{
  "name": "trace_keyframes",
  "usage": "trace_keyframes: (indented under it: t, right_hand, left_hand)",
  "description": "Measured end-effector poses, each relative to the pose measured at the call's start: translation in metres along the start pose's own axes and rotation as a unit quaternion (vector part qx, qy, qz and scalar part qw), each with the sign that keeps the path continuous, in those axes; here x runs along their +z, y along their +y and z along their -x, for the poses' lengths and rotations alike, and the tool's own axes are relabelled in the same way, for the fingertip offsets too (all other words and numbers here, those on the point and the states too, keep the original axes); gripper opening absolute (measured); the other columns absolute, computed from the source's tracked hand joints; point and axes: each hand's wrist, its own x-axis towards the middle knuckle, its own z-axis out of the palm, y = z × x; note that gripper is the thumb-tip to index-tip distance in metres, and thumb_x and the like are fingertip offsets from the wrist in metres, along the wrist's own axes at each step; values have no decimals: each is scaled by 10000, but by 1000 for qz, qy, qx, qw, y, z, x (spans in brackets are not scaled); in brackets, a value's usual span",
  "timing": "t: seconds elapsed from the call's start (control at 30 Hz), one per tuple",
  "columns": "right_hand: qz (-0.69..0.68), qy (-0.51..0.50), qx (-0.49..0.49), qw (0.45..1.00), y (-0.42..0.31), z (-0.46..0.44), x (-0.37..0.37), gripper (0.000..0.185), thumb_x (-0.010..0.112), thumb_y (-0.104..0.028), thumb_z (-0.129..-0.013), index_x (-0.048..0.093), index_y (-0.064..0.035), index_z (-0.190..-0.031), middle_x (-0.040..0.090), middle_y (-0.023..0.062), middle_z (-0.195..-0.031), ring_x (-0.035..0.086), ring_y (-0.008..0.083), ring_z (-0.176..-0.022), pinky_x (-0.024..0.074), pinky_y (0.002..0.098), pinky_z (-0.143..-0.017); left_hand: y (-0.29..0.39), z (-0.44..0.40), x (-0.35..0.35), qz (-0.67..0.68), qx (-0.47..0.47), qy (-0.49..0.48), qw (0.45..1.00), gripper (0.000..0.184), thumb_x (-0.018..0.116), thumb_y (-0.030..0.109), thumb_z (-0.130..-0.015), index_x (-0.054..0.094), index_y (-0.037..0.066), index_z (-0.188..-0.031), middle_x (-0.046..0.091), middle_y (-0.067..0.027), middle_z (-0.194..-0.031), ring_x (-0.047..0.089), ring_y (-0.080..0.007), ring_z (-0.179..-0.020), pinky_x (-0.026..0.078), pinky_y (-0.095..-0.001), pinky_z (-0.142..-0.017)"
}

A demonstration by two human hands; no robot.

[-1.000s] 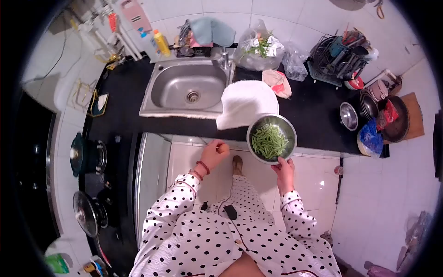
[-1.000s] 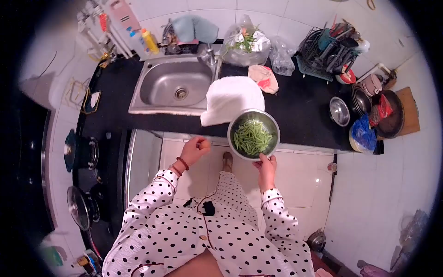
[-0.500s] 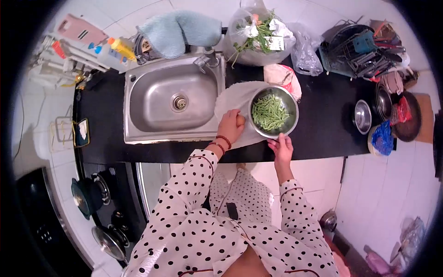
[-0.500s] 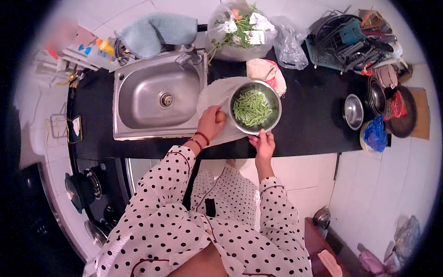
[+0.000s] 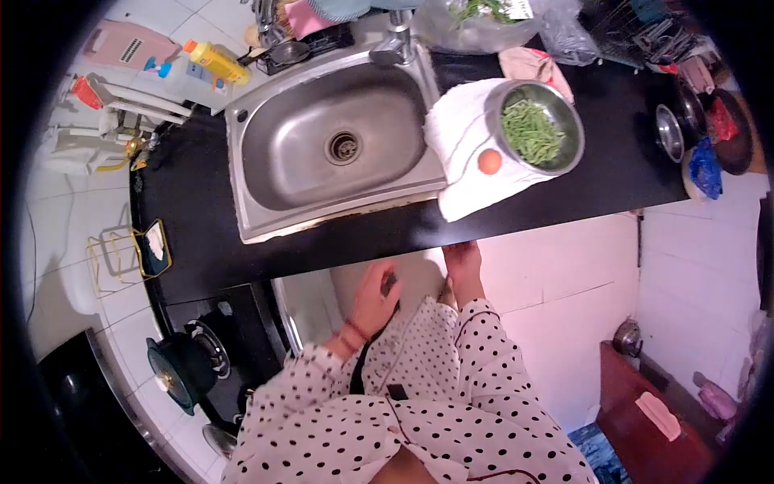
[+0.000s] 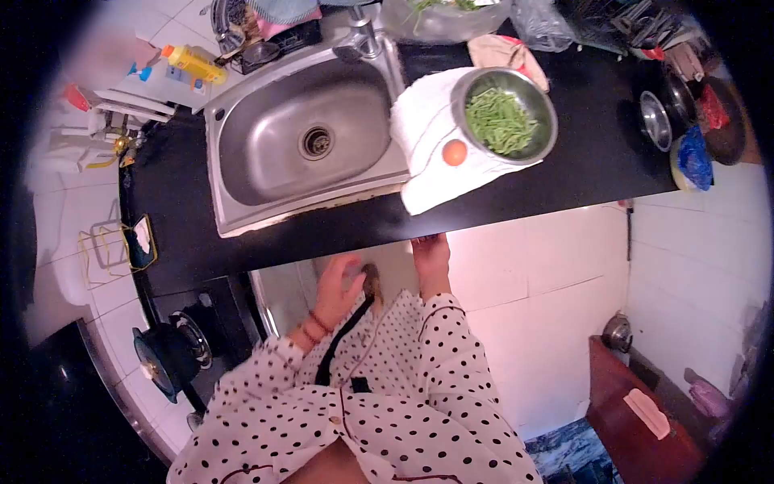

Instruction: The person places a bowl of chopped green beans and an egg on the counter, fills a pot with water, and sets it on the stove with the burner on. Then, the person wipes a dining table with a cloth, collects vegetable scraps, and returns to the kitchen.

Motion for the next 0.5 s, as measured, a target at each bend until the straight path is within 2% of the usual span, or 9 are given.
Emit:
trace_keyframes:
  t: [0.03,0.17,0.2,0.3,0.37,0.4,0.43,0.47,0.5]
  right_hand:
    - [4,54,-17,998,18,-2,19,310,391,-257,-976,568,-43,-1113,597,111,-1126,552,256,-1033,446,397,-916]
    - [50,1,-8,999,64,-16,-13,339,424,-283,-959,528,-64,-1195,597,88,-1141,553,245,-1045,455,387,-917]
    - [75,72,8,995,64,7,31,336,444,-298,-951,528,-84,-1196,603,63,-1132,564,220,-1018,465,371,-895]
    - [77,143,-10,987,76,-6,3,249,486,-249,-930,571,-100,-1110,618,34,-1051,596,196,-900,500,320,-778]
    - [57,158,11,986,73,4,22,213,472,-246,-940,570,-97,-1057,599,22,-940,563,166,-792,476,287,-694]
    - [44,166,20,985,67,13,38,201,465,-244,-945,569,-95,-1031,589,16,-885,546,151,-738,465,271,-652]
    - [32,174,28,984,61,17,41,193,459,-242,-951,569,-93,-1005,579,10,-830,529,136,-684,453,254,-610]
    - [36,-23,22,999,67,-6,-39,215,493,-288,-942,561,-84,-922,540,-5,-754,503,115,-667,429,257,-589]
    - [79,32,8,996,62,8,-42,221,508,-302,-936,555,-91,-892,526,-10,-742,491,111,-653,419,252,-582]
  left_hand:
    - [-23,25,-9,-31,7,13,999,322,629,89,-795,530,26,-1096,575,-129,-1048,581,-263,-948,484,-325,-791]
    - [-121,113,-29,-20,-194,28,980,333,631,95,-808,525,36,-1118,592,-110,-1063,596,-220,-955,512,-322,-762]
    - [-130,124,-28,-22,-204,24,978,335,630,91,-807,524,39,-1121,594,-109,-1063,599,-217,-953,513,-322,-763]
    - [-150,145,-17,-24,-224,11,974,344,628,82,-804,523,46,-1130,601,-105,-1053,607,-207,-941,517,-320,-758]
    - [-165,151,3,-30,-229,-5,973,351,631,78,-800,522,49,-1132,607,-101,-1035,613,-202,-924,520,-319,-744]
    - [-165,148,15,-39,-192,-11,981,311,632,109,-835,524,59,-1123,606,-46,-1009,595,-136,-906,507,-269,-719]
    - [-162,144,25,-49,-176,-13,983,299,634,110,-833,532,56,-1109,607,-46,-1000,598,-137,-890,506,-268,-715]
    - [-162,138,33,-58,-160,-15,985,288,637,111,-831,540,52,-1096,608,-45,-990,600,-139,-875,506,-266,-711]
    - [-166,128,36,-64,-143,-27,987,276,639,112,-829,548,49,-1082,610,-44,-981,603,-140,-860,505,-265,-707]
